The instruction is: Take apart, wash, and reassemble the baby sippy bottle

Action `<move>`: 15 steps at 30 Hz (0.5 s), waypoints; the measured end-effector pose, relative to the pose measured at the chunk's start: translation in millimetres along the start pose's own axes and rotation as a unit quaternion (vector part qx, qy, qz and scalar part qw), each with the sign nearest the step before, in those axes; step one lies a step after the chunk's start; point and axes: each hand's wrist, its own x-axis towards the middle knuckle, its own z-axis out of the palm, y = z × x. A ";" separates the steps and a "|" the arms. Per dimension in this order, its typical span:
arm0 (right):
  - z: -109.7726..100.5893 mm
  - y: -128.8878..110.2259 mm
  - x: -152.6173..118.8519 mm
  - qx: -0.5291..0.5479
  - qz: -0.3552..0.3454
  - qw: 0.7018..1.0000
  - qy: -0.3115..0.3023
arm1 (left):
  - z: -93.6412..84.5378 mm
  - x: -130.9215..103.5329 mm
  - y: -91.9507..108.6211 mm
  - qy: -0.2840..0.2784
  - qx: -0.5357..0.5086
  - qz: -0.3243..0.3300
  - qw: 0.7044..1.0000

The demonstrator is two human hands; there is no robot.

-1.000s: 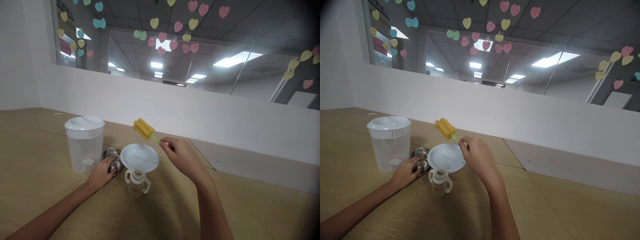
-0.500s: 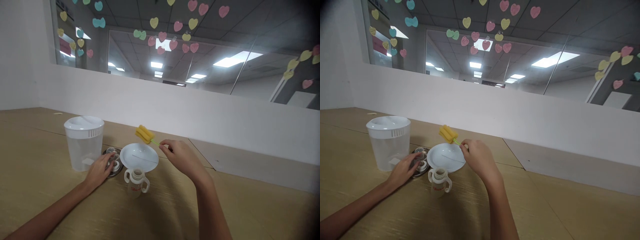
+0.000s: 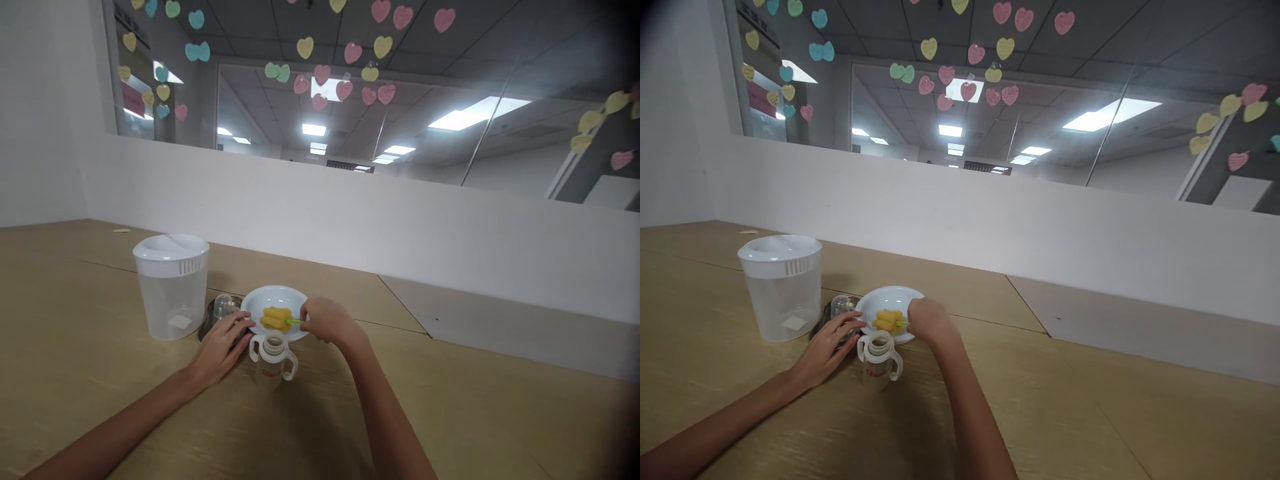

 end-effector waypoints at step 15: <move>-11.6 14.6 -2.5 0.012 0.022 0.995 0.095 | -6.0 -8.7 15.9 -0.027 -0.041 0.074 0.996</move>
